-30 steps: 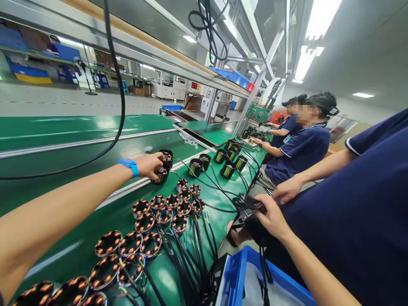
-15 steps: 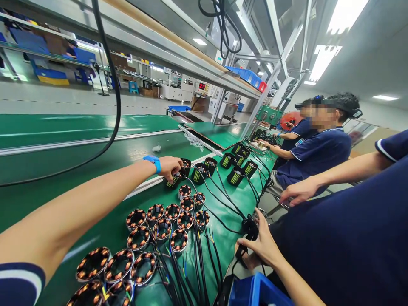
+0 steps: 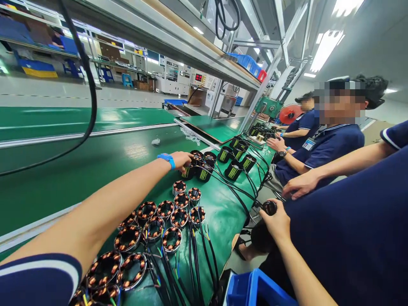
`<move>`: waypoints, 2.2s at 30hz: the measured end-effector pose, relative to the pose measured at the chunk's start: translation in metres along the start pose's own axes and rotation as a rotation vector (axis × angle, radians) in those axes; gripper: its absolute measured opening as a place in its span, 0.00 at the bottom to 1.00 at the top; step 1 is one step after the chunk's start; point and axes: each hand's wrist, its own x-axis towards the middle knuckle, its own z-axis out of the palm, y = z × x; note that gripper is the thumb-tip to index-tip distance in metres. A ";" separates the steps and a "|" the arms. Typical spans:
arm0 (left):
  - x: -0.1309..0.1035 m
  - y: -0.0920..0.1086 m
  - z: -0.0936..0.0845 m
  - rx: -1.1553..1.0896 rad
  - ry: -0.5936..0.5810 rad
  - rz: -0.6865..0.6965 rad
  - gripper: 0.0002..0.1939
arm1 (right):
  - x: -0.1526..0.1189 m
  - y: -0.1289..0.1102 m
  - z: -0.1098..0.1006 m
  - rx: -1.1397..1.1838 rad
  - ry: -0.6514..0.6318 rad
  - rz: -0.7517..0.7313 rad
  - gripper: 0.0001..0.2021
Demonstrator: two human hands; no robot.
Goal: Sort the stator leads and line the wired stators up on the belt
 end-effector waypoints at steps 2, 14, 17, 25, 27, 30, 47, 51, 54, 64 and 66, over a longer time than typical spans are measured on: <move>0.007 0.008 0.002 0.005 0.034 -0.034 0.20 | -0.001 0.000 -0.012 0.053 -0.163 -0.102 0.26; -0.169 0.020 -0.024 0.038 0.177 -0.093 0.27 | -0.043 -0.036 0.008 -0.674 -0.764 -0.221 0.16; -0.255 0.025 -0.016 0.029 0.218 -0.074 0.23 | -0.040 -0.040 0.014 -0.718 -0.655 -0.153 0.17; -0.524 0.049 0.054 0.057 0.369 -0.455 0.22 | -0.045 -0.059 0.004 -0.781 -0.272 -0.227 0.19; -0.592 0.064 0.070 0.097 0.328 -0.689 0.27 | -0.053 -0.075 0.015 -0.663 -0.159 -0.430 0.18; -0.672 0.085 0.090 0.076 0.230 -0.901 0.31 | -0.096 -0.125 0.035 -0.366 -0.075 -0.793 0.20; -0.706 0.118 0.135 -0.260 0.161 -0.749 0.34 | -0.387 -0.322 0.144 -0.418 -0.413 -1.258 0.21; -0.726 0.079 0.116 -0.292 0.226 -0.810 0.24 | -0.402 -0.334 0.147 -0.358 -0.374 -1.264 0.22; -0.746 0.023 0.105 -0.258 0.279 -1.000 0.23 | -0.432 -0.370 0.153 -0.149 -0.588 -1.346 0.23; -0.758 -0.016 0.135 -0.060 0.263 -1.349 0.23 | -0.473 -0.602 0.295 -0.051 -0.984 -1.266 0.42; -0.755 -0.012 0.142 -0.037 0.275 -1.338 0.22 | -0.478 -0.628 0.321 -0.061 -0.964 -1.277 0.41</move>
